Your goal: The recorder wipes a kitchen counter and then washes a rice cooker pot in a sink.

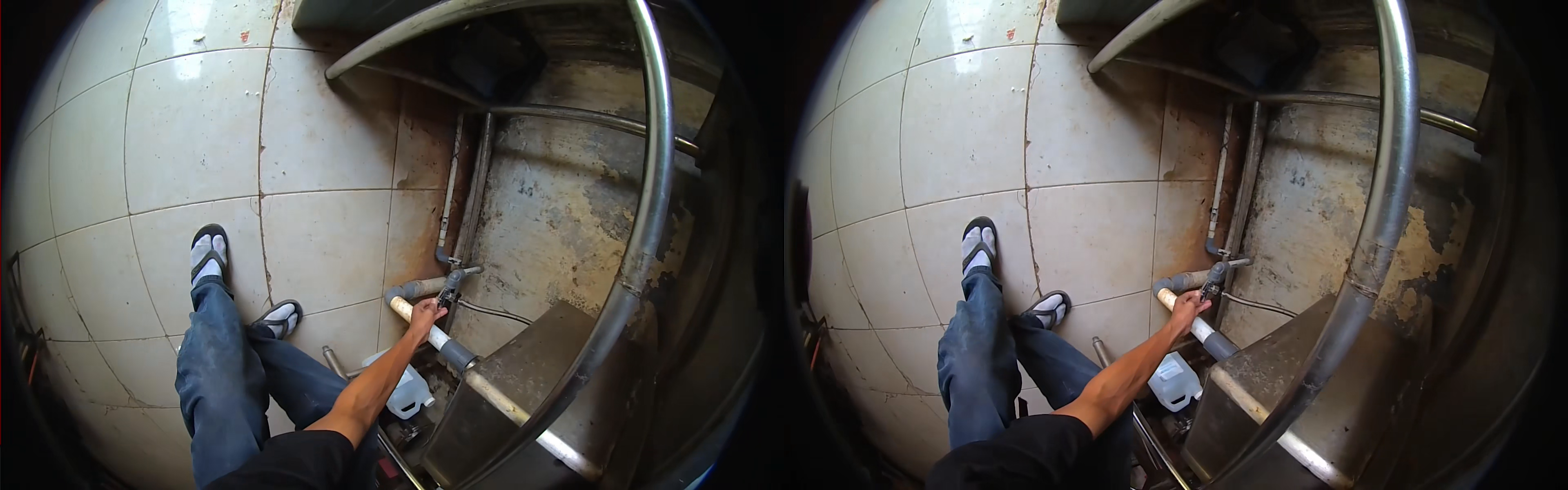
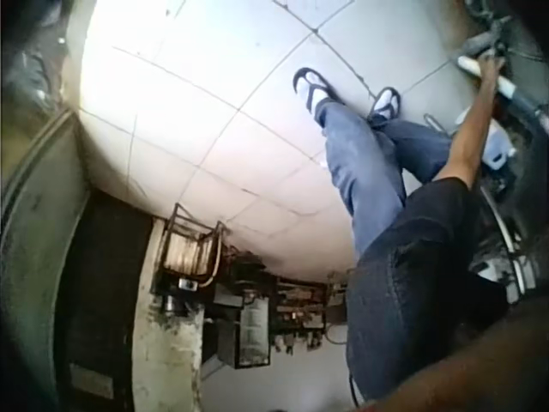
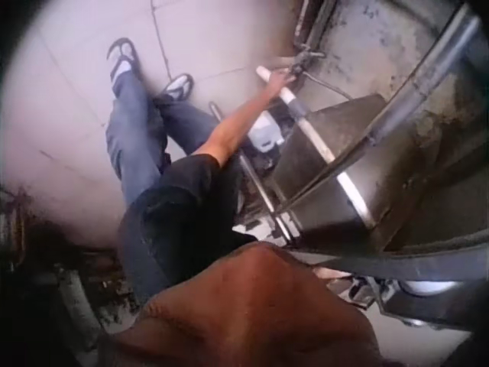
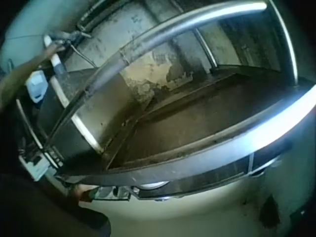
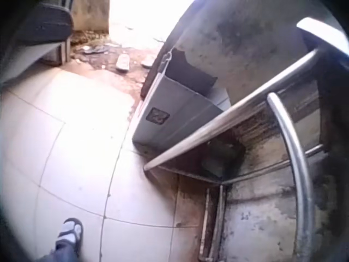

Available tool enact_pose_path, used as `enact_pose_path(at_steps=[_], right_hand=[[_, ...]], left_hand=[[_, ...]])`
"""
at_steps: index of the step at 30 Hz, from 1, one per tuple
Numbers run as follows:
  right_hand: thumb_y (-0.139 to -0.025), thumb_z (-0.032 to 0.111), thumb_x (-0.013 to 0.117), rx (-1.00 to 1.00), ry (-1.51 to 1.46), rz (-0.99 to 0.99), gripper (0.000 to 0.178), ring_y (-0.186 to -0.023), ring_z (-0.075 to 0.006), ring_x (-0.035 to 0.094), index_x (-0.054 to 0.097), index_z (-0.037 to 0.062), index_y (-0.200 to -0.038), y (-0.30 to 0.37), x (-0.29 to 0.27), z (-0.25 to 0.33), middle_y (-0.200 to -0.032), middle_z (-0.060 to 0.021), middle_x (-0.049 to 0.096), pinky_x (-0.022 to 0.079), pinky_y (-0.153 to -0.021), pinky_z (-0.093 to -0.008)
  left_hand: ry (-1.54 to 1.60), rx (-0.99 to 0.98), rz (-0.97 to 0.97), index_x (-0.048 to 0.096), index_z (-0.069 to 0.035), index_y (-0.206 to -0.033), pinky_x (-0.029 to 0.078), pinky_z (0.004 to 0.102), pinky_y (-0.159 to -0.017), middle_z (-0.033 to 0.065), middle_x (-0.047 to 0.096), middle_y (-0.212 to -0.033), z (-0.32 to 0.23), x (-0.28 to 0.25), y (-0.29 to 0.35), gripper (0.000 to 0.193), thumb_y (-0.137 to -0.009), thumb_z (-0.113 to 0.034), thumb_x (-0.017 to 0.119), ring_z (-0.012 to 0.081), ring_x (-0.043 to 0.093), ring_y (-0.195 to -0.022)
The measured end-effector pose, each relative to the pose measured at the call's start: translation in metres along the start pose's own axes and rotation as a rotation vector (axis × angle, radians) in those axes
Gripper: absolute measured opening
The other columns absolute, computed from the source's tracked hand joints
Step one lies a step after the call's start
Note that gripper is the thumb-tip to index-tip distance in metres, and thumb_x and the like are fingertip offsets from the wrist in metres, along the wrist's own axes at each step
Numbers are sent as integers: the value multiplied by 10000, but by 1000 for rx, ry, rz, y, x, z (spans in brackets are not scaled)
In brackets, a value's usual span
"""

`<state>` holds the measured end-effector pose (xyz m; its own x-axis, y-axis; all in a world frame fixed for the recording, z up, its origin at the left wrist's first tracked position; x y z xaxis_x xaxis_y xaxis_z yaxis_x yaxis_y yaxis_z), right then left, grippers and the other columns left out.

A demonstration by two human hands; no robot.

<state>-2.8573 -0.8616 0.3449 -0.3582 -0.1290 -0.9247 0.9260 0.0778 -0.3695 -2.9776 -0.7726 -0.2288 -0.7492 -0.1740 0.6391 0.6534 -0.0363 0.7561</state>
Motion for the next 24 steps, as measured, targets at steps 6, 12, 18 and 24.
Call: enact_pose_path(at_steps=[6, 12, 18, 24], right_hand=[[-913, 291, 517, 25, -10, 30, 469, -1046, -344, 513, 445, -19, -1258, 3, -1, 0, -1200, -189, 514, 373, -964, -406], [-914, 296, 519, 79, -47, 55, 494, -1064, -352, 509, 429, -24, -1280, 12, -19, 8, -1224, -195, 506, 359, -986, -410], [-913, 98, 455, 388, -440, 78, 146, -876, -150, 502, 472, 3, -1023, 11, -10, 26, -934, -69, 507, 422, -796, -273], [-902, 40, 484, 345, -596, 32, 70, -769, -142, 552, 509, 24, -965, -4, -17, 28, -858, -67, 555, 445, -693, -276]], left_hand=[[99, -467, 76, 524, -48, -817, 298, 251, -370, -9, 389, -568, 2, -8, -8, 589, -967, -544, 244, 111, 372, -439], [-310, -560, -58, 595, -82, -881, 264, 260, -395, -21, 369, -549, -42, -34, 50, 624, -956, -565, 208, 120, 296, -428], [-473, -218, -279, 606, -91, -937, 350, 275, -457, 2, 477, -681, -189, -51, 198, 364, -931, -327, 329, 122, 387, -515], [-486, 354, -221, 533, -51, -917, 337, 229, -418, 14, 444, -630, -336, 163, 413, 257, -938, -221, 342, 95, 399, -486]])
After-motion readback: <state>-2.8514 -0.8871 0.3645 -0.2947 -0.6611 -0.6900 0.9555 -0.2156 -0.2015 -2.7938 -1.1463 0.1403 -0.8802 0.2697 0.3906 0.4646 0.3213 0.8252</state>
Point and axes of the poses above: each hand's wrist, its own y-axis away from the middle knuckle, its own x-axis out of the palm, z = x × y, the point moved 4 cm from there along -y, towards the middle knuckle
